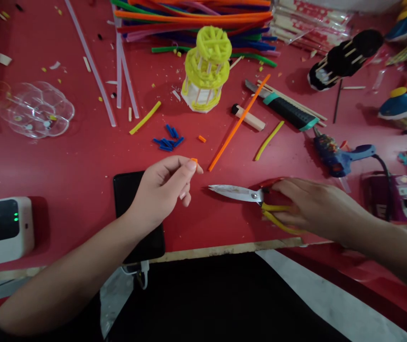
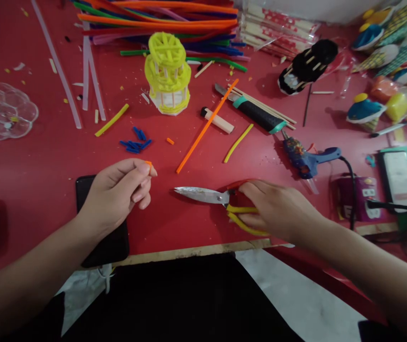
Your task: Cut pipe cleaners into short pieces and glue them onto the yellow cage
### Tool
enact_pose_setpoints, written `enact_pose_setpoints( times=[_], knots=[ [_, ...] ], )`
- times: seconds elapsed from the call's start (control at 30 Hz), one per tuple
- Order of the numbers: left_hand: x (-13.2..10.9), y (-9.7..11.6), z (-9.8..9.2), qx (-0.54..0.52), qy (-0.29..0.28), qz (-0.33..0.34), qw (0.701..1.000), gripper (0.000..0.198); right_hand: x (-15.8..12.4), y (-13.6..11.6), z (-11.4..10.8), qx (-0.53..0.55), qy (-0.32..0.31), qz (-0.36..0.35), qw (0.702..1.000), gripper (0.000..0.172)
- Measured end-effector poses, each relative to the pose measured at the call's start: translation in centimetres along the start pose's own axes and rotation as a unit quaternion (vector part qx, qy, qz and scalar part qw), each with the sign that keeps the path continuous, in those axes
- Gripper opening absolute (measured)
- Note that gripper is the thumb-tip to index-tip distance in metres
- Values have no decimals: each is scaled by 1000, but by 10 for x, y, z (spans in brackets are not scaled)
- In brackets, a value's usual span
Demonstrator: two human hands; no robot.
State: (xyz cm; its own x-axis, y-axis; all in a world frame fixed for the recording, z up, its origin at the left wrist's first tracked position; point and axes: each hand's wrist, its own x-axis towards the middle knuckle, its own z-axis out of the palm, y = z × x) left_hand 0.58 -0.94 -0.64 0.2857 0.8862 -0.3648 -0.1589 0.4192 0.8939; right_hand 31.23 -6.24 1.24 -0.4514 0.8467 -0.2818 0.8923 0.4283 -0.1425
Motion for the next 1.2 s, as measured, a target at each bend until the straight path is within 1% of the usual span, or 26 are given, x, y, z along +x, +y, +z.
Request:
enact_pose_setpoints(
  times=[0.1, 0.2, 0.27, 0.3, 0.33, 0.37, 0.43, 0.53, 0.63, 0.73, 0.83, 0.9, 1.03, 1.2],
  knots=[
    [2, 0, 2, -29, 10, -7, 999, 20, 2, 8, -10, 0, 34, -84, 996, 33],
    [3, 1, 3, -26, 19, -11, 999, 20, 12, 4, -27, -41, 99, -109, 988, 30],
    [3, 1, 3, -19, 23, -13, 999, 19, 27, -6, -34, -59, 164, -117, 978, 22],
    [4, 0, 3, -13, 20, -15, 1000, 18, 37, -11, -36, -71, 195, -141, 968, 20],
    [4, 0, 2, -7, 16, -17, 1000, 17, 48, -17, -35, -82, 215, -191, 954, 22],
    [4, -1, 1, -2, 10, -20, 1000, 17, 61, -23, -32, -93, 229, -213, 945, 26],
    [4, -2, -1, 4, 2, -26, 1000, 16, 88, -31, -25, -122, 229, -234, 937, 31],
    [4, -3, -3, 3, -7, -29, 1000, 17, 122, -32, -15, -153, 222, -287, 919, 29],
    [3, -3, -3, -9, -6, -24, 1000, 18, 138, -28, -13, -143, 245, -351, 892, 29],
    [2, -2, 0, -22, 16, -20, 999, 21, 136, -27, -17, -93, 317, -372, 867, 26],
    [2, 0, 2, -26, 24, -40, 999, 24, 127, -34, -24, -23, 367, -362, 856, 18],
    [1, 2, 3, -28, 19, -49, 998, 25, 121, -39, -27, 13, 367, -361, 857, 17],
    [0, 1, 1, -30, 2, -55, 998, 24, 116, -45, -29, 57, 343, -355, 868, 23],
    [-1, -2, -2, 13, -34, -54, 998, 21, 112, -48, -29, 72, 329, -328, 882, 30]
  ],
)
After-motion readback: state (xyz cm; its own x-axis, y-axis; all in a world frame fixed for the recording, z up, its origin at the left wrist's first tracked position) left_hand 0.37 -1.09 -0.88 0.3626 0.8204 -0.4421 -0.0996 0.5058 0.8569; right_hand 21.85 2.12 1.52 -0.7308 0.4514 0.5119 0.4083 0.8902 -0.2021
